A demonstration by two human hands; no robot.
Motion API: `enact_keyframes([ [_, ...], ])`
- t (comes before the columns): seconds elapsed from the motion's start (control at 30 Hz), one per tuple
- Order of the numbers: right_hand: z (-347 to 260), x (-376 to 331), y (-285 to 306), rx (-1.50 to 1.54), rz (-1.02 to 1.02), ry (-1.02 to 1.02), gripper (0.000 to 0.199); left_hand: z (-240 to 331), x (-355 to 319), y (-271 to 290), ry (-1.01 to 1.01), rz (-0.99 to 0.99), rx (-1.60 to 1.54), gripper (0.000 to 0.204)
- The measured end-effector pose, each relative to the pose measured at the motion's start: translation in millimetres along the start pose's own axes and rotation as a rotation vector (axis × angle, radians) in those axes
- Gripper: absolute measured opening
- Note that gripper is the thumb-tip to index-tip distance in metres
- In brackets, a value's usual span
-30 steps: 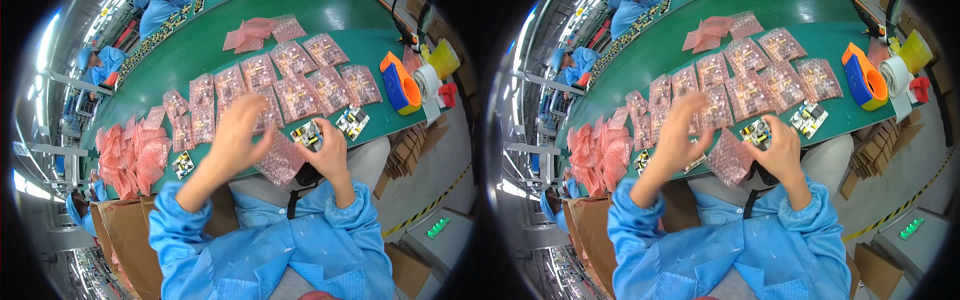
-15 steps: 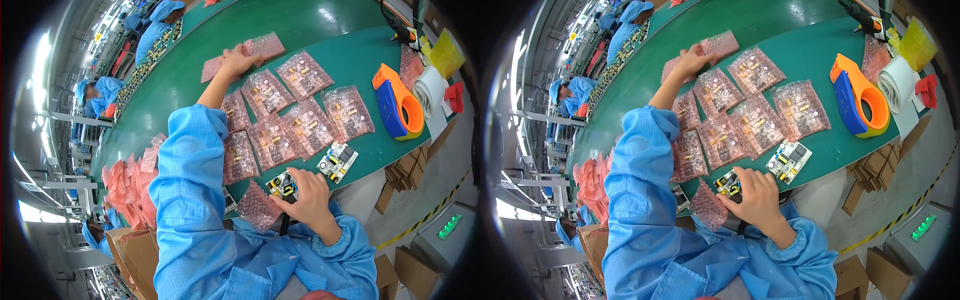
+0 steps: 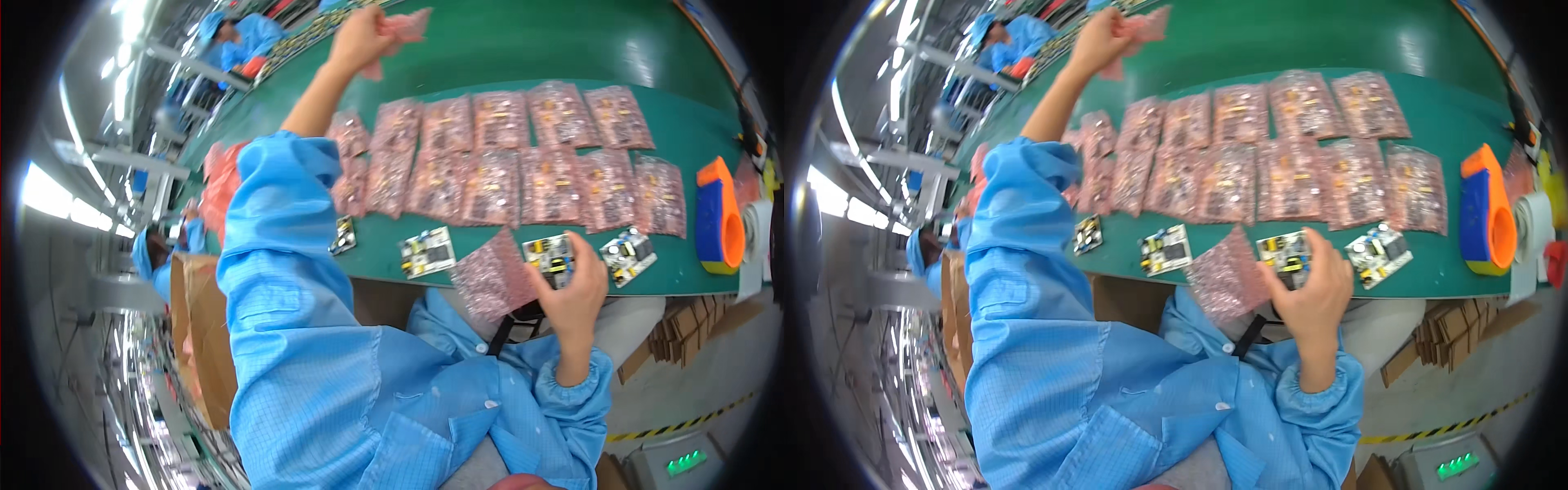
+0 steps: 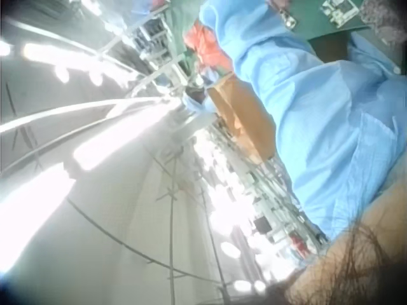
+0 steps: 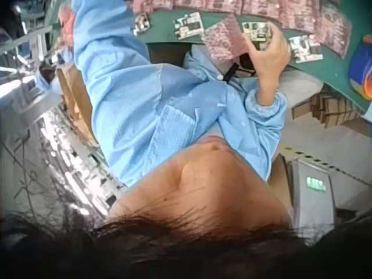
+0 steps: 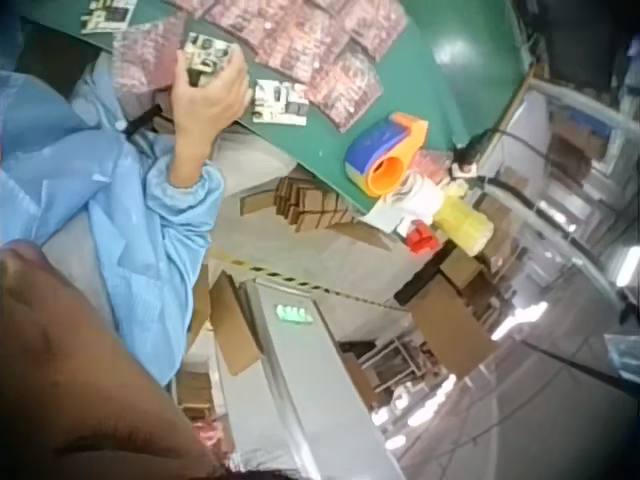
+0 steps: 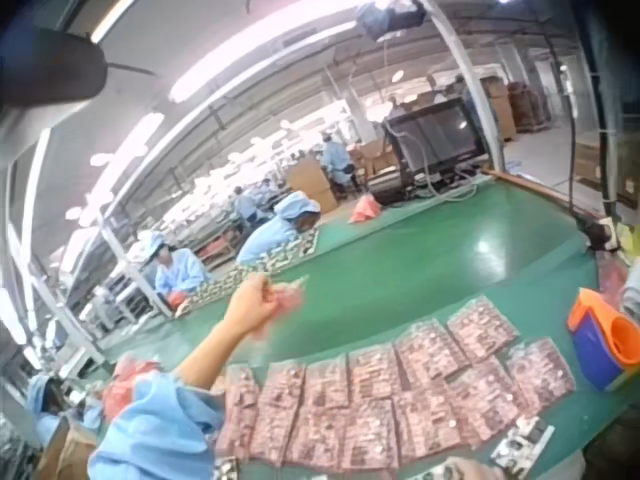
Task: Pack circuit boards into anti-static bags and place them into a shipping box.
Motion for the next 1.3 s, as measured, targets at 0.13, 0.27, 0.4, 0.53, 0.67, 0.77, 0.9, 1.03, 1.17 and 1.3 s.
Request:
enact_keyframes([
  [0.13,1,-2,0,0.001,0.015,0.017,0.062,-90,-100,119,0.104,0.037,0.304,0.031],
  [0.27,5,-3,-5,0.017,-0.006,0.013,0.06,-154,-211,170,0.379,-0.014,0.368,0.03],
  [0.4,4,-6,-1,-0.053,0.005,-0.005,0.06,-203,-314,104,0.519,-0.057,0.209,0.033],
  [0.53,1,-5,-8,-0.023,0.004,0.027,0.061,-231,-409,28,0.548,-0.137,0.293,0.051],
  [0.67,2,-6,-14,-0.018,-0.053,-0.01,0.061,-207,-401,55,0.746,-0.252,0.091,0.064],
  [0.77,7,-8,-10,-0.017,-0.049,-0.07,0.058,-94,-331,110,0.308,0.074,0.44,0.051],
  [0.9,19,-12,-6,-0.039,-0.049,-0.101,0.056,106,-274,121,0.046,0.056,-0.191,0.037],
  [1.03,23,-8,-8,0.165,-0.089,-0.134,0.054,278,-300,78,-0.395,-0.184,-0.42,0.053],
  [1.17,19,-4,-19,0.504,-0.129,-0.244,0.061,309,-314,20,-0.352,-0.456,-0.441,0.072],
  [1.3,15,-2,-5,0.431,-0.074,-0.215,0.067,314,-312,11,-0.421,-0.408,-0.378,0.07],
])
Point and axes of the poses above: each hand's wrist, its own x-axis towards the middle knuckle, its own y-axis out of the back of the hand, z = x × y, the point moved 10 cm from there along x, towards the middle knuckle, and after that the axes turned 4 degrees about -z, right-handed, at the moved point
